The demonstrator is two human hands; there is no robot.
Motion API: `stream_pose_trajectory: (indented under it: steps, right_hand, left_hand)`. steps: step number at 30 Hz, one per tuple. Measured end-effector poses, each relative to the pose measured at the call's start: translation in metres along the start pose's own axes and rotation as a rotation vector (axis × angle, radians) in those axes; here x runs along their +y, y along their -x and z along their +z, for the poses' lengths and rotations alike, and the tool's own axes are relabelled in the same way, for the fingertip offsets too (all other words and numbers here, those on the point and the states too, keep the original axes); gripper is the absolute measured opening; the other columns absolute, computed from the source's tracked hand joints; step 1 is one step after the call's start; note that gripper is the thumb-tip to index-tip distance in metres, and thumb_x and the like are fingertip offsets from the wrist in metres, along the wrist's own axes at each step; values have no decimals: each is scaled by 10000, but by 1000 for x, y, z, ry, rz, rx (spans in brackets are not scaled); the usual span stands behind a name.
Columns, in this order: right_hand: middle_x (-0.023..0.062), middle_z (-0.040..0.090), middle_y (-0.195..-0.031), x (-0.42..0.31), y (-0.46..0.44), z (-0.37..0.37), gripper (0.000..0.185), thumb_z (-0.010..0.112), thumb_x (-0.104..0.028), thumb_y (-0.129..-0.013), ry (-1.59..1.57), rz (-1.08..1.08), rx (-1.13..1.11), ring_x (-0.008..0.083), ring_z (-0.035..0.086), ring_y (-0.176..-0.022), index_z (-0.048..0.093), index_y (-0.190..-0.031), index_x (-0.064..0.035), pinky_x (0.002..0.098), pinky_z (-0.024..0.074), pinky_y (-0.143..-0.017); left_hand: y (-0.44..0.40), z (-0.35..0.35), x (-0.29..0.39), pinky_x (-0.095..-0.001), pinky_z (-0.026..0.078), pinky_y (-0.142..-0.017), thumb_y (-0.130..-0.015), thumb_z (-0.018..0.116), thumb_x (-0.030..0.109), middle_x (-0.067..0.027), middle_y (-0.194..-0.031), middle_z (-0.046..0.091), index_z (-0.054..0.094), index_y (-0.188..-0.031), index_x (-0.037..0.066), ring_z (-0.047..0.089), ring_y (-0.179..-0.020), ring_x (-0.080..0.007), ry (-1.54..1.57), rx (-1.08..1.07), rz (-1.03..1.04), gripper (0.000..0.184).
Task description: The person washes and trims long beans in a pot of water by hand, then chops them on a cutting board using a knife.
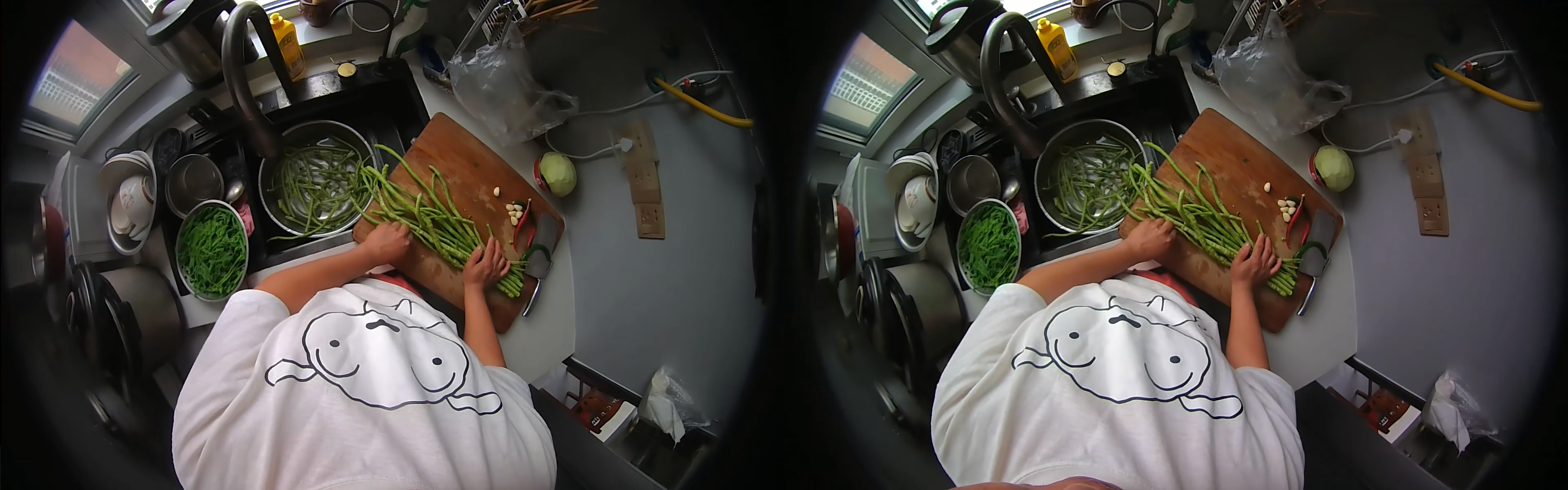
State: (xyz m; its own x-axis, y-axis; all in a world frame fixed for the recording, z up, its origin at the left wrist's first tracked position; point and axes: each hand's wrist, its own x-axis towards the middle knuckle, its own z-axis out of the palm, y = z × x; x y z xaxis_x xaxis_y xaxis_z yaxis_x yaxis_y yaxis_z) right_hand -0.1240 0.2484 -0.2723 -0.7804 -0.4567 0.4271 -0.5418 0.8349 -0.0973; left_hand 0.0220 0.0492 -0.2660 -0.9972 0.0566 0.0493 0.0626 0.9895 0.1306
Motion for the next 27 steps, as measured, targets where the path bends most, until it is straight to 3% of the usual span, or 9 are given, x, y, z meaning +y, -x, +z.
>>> stream_pose_trajectory:
  steps: [5, 7, 8, 10, 12, 16, 19, 23, 27]
  right_hand:
    - [83, 488, -1163, 0, 0, -4, 388, 435, -292, -812, 7, -2, -27, 261, 467, -1014, 493, -1148, -106, 469, 229, -942]
    - [84, 487, -1164, -1, -1, -6, 387, 434, -294, -813, 7, 3, -34, 261, 466, -1015, 494, -1146, -106, 469, 227, -943]
    - [84, 486, -1165, -2, -1, -6, 386, 433, -296, -814, 6, 4, -37, 261, 466, -1015, 495, -1144, -106, 470, 225, -944]
    - [84, 486, -1165, 0, 1, -4, 387, 431, -298, -814, 5, 2, -37, 262, 466, -1015, 495, -1143, -105, 471, 227, -942]
    - [84, 485, -1165, 0, 0, -1, 387, 430, -300, -815, 5, -5, -32, 263, 466, -1015, 495, -1143, -105, 472, 229, -939]
    - [77, 484, -1168, 3, 2, 3, 393, 428, -306, -815, 32, -2, -45, 263, 460, -1033, 491, -1148, -106, 472, 239, -929]
    - [69, 483, -1166, 4, 2, 0, 384, 424, -297, -825, 48, -9, -43, 257, 458, -1037, 481, -1158, -115, 464, 241, -929]
    - [67, 492, -1149, -1, 0, -4, 370, 422, -285, -834, 46, -12, -26, 244, 459, -1039, 478, -1158, -118, 452, 246, -928]
    - [71, 501, -1135, -2, 0, -5, 365, 419, -288, -835, 44, -14, 6, 244, 461, -1037, 483, -1149, -112, 448, 249, -926]
  left_hand:
    - [68, -23, -63, -352, 471, -648, -651, 541, 87, -97, -812, 539, 582, -768, 48, 561, -782, -244, 91, -72, -441, 130]
    - [94, -31, -100, -364, 471, -638, -642, 551, 47, -101, -798, 537, 584, -759, 50, 560, -787, -240, 18, -144, -734, 122]
    - [104, -32, -114, -368, 465, -641, -644, 549, 39, -96, -793, 532, 582, -757, 51, 553, -788, -240, -113, -71, -805, 119]
    - [103, -51, -115, -355, 457, -649, -662, 538, 43, -80, -798, 526, 581, -781, 61, 543, -797, -240, -220, 88, -805, 128]
    - [81, -50, -107, -342, 453, -662, -678, 529, 52, -62, -831, 519, 582, -821, 79, 534, -814, -239, 123, 205, -641, 156]
    - [21, -47, -78, -332, 461, -669, -700, 517, 83, -50, -887, 515, 584, -878, 101, 526, -834, -240, 244, 231, -187, 191]
    - [2, -43, -75, -325, 466, -663, -718, 499, 99, -55, -886, 516, 574, -875, 100, 526, -838, -238, 241, 44, -164, 174]
    - [0, -41, -78, -323, 485, -640, -688, 512, 109, -67, -904, 512, 541, -885, 71, 538, -851, -229, 106, -15, -145, 203]
    - [0, -35, -69, -357, 475, -622, -705, 505, 108, -100, -853, 529, 476, -867, 45, 562, -776, -268, 174, 10, -274, 176]
